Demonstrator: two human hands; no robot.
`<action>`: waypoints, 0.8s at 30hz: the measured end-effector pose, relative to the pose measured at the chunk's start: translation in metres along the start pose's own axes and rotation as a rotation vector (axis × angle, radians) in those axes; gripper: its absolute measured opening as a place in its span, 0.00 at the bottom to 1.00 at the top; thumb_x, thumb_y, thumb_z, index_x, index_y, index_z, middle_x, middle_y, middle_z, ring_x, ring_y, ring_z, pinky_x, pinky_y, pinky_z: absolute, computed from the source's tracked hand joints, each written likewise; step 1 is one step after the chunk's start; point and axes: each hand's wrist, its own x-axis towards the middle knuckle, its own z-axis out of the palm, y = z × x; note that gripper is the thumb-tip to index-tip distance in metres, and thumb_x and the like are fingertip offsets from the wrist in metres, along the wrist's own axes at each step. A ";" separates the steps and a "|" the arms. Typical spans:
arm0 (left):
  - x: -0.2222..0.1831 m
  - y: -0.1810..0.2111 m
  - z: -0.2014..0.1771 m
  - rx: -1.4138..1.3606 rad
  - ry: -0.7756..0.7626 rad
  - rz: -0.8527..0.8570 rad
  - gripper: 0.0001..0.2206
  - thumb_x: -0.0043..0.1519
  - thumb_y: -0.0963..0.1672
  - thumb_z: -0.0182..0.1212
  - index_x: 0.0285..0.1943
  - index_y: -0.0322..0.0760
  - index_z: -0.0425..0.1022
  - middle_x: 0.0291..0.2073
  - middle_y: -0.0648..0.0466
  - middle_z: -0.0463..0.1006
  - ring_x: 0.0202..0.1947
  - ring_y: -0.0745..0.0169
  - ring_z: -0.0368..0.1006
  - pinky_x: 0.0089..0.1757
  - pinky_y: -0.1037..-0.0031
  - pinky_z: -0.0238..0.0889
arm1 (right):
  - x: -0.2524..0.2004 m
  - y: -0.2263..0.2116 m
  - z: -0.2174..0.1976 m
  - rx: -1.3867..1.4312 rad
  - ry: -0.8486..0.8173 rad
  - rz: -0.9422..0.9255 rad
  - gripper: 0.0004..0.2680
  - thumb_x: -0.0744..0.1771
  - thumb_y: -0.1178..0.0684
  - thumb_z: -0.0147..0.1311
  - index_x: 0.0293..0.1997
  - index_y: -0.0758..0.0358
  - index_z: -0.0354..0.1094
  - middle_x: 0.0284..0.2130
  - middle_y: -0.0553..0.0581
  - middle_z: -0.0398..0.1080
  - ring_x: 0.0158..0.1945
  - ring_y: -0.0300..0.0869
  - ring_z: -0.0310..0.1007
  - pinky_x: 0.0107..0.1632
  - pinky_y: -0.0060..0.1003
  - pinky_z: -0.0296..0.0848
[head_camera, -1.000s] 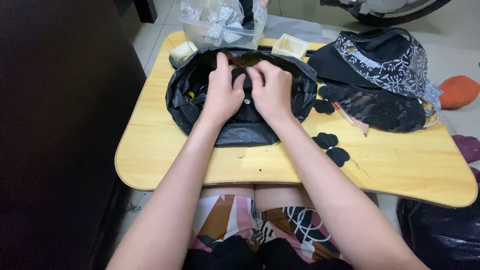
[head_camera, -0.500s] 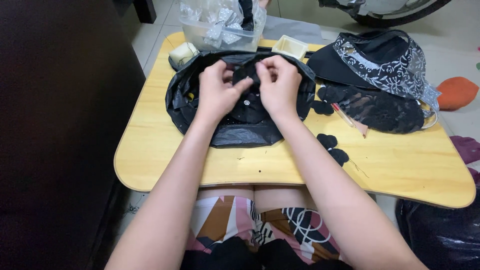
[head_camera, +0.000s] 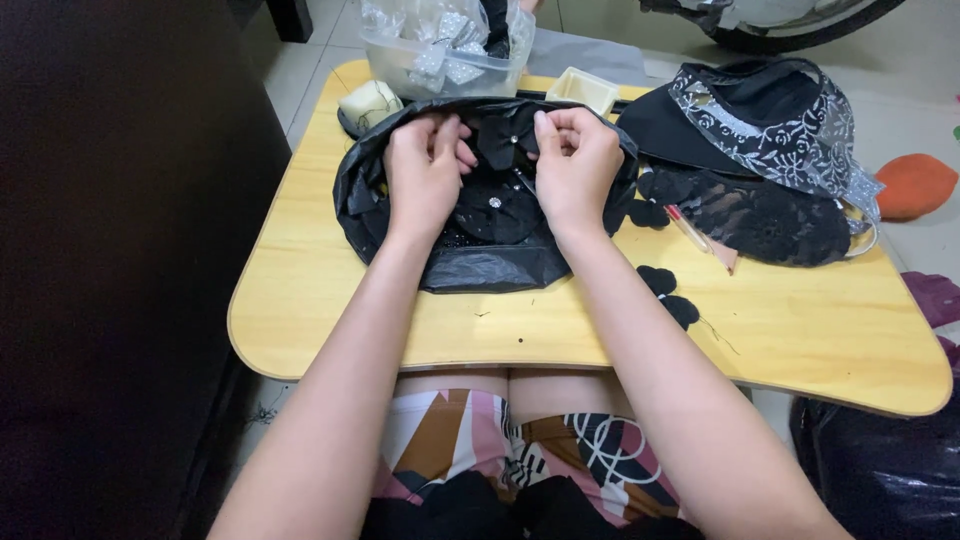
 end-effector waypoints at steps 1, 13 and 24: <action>-0.004 0.010 0.000 0.000 0.000 0.000 0.11 0.68 0.41 0.53 0.38 0.29 0.81 0.17 0.50 0.80 0.16 0.68 0.75 0.21 0.81 0.70 | 0.000 0.000 -0.001 0.000 -0.001 0.000 0.05 0.69 0.56 0.58 0.37 0.63 0.78 0.21 0.53 0.78 0.23 0.36 0.80 0.34 0.28 0.76; -0.003 0.010 0.003 -0.091 -0.138 -0.044 0.08 0.66 0.40 0.61 0.38 0.25 0.82 0.21 0.41 0.81 0.16 0.61 0.80 0.15 0.80 0.72 | -0.009 -0.026 -0.008 0.107 -0.056 -0.080 0.07 0.70 0.53 0.58 0.36 0.63 0.77 0.17 0.53 0.75 0.23 0.37 0.77 0.32 0.29 0.75; -0.008 0.081 0.045 0.696 -0.181 0.308 0.07 0.59 0.45 0.59 0.36 0.45 0.84 0.29 0.47 0.84 0.33 0.29 0.77 0.35 0.43 0.68 | 0.025 0.009 -0.162 -0.437 0.288 -0.225 0.07 0.70 0.57 0.63 0.32 0.62 0.79 0.25 0.50 0.78 0.28 0.34 0.74 0.33 0.33 0.74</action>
